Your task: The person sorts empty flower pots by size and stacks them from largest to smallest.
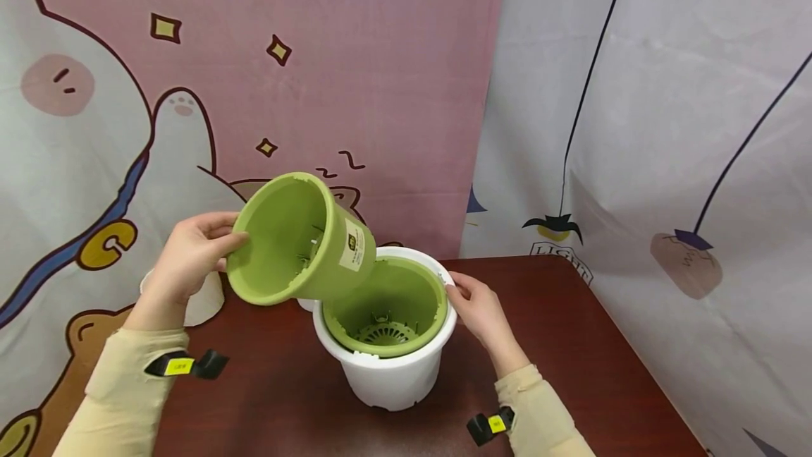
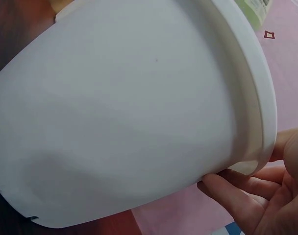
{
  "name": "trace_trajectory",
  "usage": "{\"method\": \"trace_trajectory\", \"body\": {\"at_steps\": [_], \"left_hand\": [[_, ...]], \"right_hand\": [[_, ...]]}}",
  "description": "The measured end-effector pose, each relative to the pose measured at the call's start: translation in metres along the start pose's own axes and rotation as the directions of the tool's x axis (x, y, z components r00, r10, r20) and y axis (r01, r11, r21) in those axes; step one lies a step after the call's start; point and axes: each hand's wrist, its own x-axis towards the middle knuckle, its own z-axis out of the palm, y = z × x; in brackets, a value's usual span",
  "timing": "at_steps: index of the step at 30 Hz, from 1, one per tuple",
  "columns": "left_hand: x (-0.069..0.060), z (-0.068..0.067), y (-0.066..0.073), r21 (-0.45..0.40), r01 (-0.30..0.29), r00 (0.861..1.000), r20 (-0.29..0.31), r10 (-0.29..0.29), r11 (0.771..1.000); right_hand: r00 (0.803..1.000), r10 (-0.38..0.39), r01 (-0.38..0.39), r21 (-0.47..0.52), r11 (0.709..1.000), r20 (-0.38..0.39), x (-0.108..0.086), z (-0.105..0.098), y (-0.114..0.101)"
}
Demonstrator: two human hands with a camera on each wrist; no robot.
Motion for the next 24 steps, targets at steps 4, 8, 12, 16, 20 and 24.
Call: {"method": "trace_trajectory", "body": {"at_steps": [4, 8, 12, 16, 20, 24], "left_hand": [[0.004, 0.009, 0.004, -0.002, -0.004, 1.0, 0.02, 0.004, 1.0], [0.007, 0.02, 0.006, -0.001, -0.013, 0.999, 0.034, 0.013, 1.0], [0.007, 0.031, 0.007, -0.009, -0.024, 0.998, 0.055, 0.024, 1.0], [0.008, 0.041, 0.008, -0.003, -0.016, 0.996, 0.085, 0.016, 1.0], [0.011, 0.051, 0.006, 0.025, -0.03, 0.995, 0.1, 0.028, 0.999], [0.015, 0.059, 0.005, 0.045, -0.048, 0.992, 0.123, 0.042, 0.998]], "right_hand": [[1.0, -0.002, 0.002, 0.004, 1.0, 0.0, 0.0, 0.0, 0.0], [1.0, -0.005, 0.005, 0.005, 1.0, -0.001, 0.0, 0.0, 0.0], [1.0, -0.002, 0.002, 0.013, 1.0, 0.002, -0.001, 0.0, 0.0], [1.0, 0.001, -0.001, 0.02, 1.0, 0.005, -0.001, 0.0, 0.0], [1.0, 0.002, -0.002, 0.019, 1.0, 0.006, -0.001, -0.001, -0.001], [1.0, 0.003, -0.003, 0.019, 1.0, 0.009, -0.001, -0.001, 0.0]]}}
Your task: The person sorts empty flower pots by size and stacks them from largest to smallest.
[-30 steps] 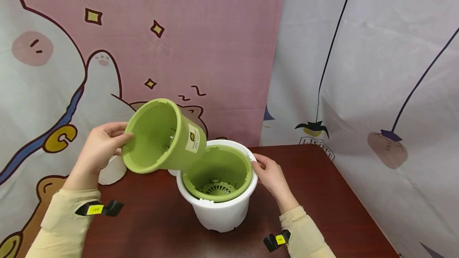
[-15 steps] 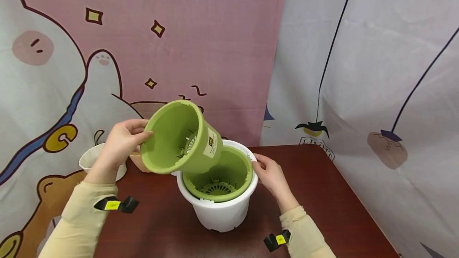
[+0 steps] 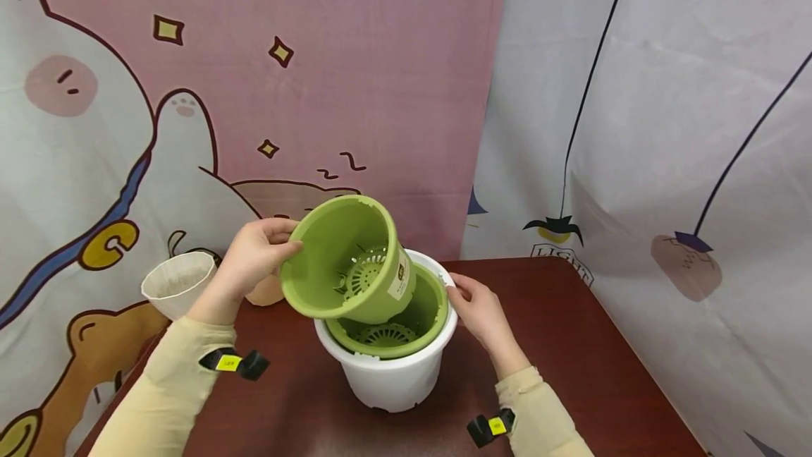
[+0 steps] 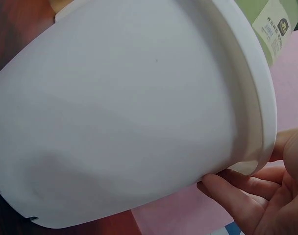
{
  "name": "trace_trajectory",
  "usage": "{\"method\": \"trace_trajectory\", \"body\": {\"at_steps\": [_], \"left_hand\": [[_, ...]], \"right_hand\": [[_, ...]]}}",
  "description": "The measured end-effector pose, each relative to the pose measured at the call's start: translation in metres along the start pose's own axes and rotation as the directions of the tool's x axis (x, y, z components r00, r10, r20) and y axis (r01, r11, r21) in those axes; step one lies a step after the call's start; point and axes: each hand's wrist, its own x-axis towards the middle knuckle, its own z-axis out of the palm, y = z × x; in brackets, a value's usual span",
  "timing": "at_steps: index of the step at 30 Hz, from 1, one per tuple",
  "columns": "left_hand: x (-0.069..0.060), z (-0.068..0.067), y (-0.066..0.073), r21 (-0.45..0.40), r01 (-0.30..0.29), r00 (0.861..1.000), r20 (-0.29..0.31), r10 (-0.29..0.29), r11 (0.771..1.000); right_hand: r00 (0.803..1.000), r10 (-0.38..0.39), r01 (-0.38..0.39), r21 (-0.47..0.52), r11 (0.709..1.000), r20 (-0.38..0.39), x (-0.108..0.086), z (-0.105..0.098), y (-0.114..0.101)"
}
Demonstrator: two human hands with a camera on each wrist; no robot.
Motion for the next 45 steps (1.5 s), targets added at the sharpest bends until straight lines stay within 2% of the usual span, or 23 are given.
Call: {"method": "trace_trajectory", "body": {"at_steps": [2, 8, 15, 27, 32, 36, 45], "left_hand": [[0.002, 0.004, -0.001, 0.013, -0.004, 1.0, 0.007, 0.003, 1.0], [0.004, 0.015, -0.001, 0.029, 0.044, 0.999, 0.027, -0.045, 0.999], [0.008, 0.025, -0.004, 0.15, 0.0, 1.0, 0.031, -0.005, 0.989], [0.015, 0.041, -0.011, 0.245, -0.014, 0.999, 0.042, 0.004, 0.969], [0.016, 0.049, -0.012, 0.243, -0.011, 0.998, 0.066, -0.005, 0.97], [0.018, 0.054, -0.015, 0.221, 0.013, 0.996, 0.08, -0.031, 0.975], [0.022, 0.065, -0.019, 0.256, 0.04, 0.993, 0.098, -0.067, 0.966]], "right_hand": [[1.0, 0.001, -0.001, 0.001, 1.0, 0.001, -0.001, 0.0, 0.0], [1.0, 0.001, -0.001, -0.004, 1.0, 0.002, -0.001, 0.0, -0.001], [1.0, -0.006, 0.006, -0.001, 1.0, 0.001, -0.001, 0.0, 0.0], [1.0, 0.0, 0.0, 0.007, 1.0, 0.0, -0.001, 0.0, 0.0], [1.0, -0.003, 0.003, 0.002, 1.0, 0.001, -0.001, 0.001, 0.0], [1.0, -0.007, 0.007, 0.007, 1.0, 0.001, -0.001, 0.001, 0.0], [1.0, -0.016, 0.016, 0.005, 1.0, 0.003, -0.001, 0.0, 0.0]]}}
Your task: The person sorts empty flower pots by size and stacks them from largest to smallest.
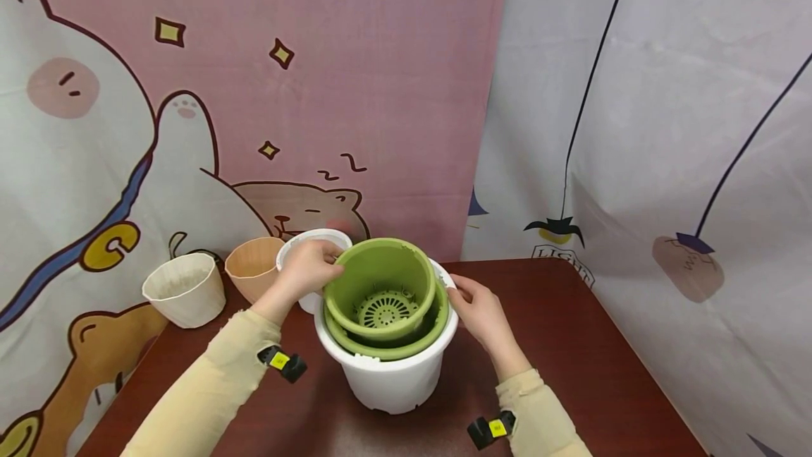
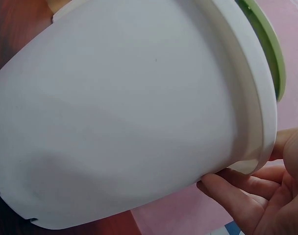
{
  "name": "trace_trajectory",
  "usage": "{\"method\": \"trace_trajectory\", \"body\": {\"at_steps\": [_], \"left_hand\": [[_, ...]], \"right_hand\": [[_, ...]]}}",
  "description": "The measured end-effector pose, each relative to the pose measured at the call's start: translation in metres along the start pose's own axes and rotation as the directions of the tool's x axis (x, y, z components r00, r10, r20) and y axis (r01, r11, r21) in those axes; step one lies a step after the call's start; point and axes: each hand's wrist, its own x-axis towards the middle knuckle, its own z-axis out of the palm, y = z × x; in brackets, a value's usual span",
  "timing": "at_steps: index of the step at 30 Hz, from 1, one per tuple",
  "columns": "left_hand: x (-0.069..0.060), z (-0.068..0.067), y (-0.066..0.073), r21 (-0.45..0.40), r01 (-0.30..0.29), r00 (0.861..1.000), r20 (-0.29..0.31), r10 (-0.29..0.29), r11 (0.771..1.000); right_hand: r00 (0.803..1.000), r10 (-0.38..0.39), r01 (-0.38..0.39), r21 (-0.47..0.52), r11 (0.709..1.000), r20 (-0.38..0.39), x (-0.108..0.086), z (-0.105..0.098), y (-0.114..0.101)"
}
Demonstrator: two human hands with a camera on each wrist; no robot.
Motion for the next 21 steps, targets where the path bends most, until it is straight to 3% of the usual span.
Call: {"method": "trace_trajectory", "body": {"at_steps": [11, 21], "left_hand": [[0.002, 0.014, 0.0, 0.094, -0.04, 0.999, -0.009, 0.041, 0.995], [0.003, 0.02, -0.001, 0.115, -0.008, 1.0, -0.01, 0.01, 0.993]], "right_hand": [[1.0, 0.004, -0.004, -0.006, 1.0, -0.006, 0.0, 0.0, 0.0], [1.0, 0.016, -0.016, 0.0, 1.0, -0.01, 0.0, 0.001, 0.0]]}}
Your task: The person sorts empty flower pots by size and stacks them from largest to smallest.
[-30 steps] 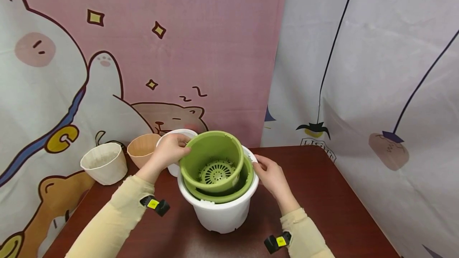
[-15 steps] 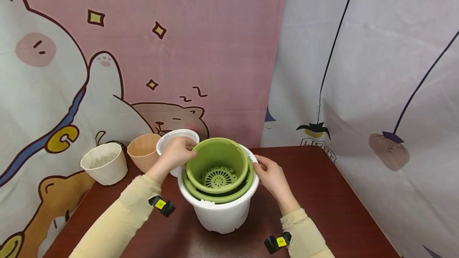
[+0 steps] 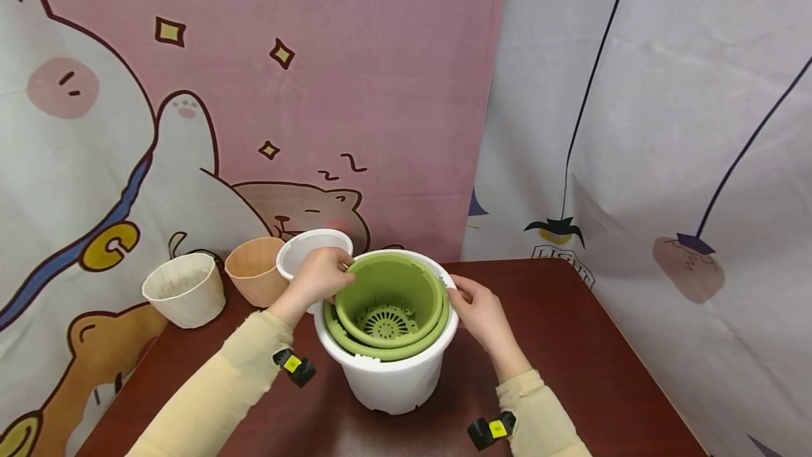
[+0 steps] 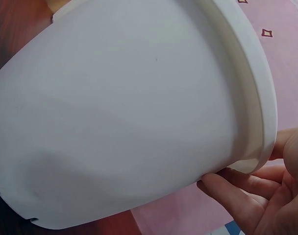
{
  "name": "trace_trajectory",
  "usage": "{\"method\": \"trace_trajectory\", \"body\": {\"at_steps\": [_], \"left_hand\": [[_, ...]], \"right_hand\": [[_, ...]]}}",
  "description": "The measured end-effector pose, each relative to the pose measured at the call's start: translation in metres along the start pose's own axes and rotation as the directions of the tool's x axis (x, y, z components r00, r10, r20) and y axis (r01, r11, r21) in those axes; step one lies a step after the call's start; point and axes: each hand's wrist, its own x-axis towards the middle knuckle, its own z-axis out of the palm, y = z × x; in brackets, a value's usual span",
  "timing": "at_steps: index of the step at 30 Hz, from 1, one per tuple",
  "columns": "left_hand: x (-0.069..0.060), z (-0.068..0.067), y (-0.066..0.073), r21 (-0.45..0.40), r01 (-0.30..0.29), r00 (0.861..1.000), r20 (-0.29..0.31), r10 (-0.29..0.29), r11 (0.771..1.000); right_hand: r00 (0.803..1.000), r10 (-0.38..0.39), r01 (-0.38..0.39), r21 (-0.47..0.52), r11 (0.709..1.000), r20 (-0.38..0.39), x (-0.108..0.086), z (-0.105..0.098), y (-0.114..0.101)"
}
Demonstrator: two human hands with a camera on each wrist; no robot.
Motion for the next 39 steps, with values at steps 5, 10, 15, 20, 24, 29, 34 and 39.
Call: {"method": "trace_trajectory", "body": {"at_steps": [5, 10, 15, 20, 24, 29, 34, 39], "left_hand": [[0.0, 0.0, 0.0, -0.009, 0.009, 1.0, 0.003, -0.009, 1.0], [0.002, 0.0, -0.003, -0.009, 0.007, 1.0, 0.008, -0.006, 1.0], [0.002, -0.001, -0.003, -0.031, 0.009, 1.0, 0.019, -0.008, 0.999], [0.002, -0.002, -0.004, -0.051, 0.016, 1.0, 0.026, -0.015, 0.999], [0.002, -0.002, -0.005, -0.062, 0.023, 0.999, 0.024, -0.021, 0.998], [0.0, -0.003, -0.005, -0.063, 0.023, 0.999, 0.026, -0.021, 0.998], [-0.004, -0.007, -0.003, 0.054, -0.016, 1.0, -0.005, 0.017, 0.998], [-0.009, -0.015, -0.001, 0.094, -0.046, 0.998, -0.045, 0.05, 0.995]], "right_hand": [[1.0, 0.0, 0.0, 0.002, 1.0, -0.001, 0.0, 0.0, 0.001], [1.0, -0.002, 0.002, 0.003, 1.0, 0.003, -0.001, 0.0, 0.0], [1.0, -0.006, 0.006, -0.002, 1.0, 0.001, -0.001, 0.0, 0.0], [1.0, -0.003, 0.003, -0.008, 1.0, 0.001, -0.001, 0.0, 0.0], [1.0, 0.001, -0.001, -0.008, 1.0, -0.001, -0.001, 0.0, 0.0], [1.0, -0.004, 0.004, -0.007, 1.0, -0.002, -0.001, 0.0, 0.0], [1.0, -0.008, 0.008, -0.01, 1.0, -0.002, -0.001, 0.001, 0.001], [1.0, -0.007, 0.007, -0.024, 1.0, -0.006, 0.0, 0.0, 0.001]]}}
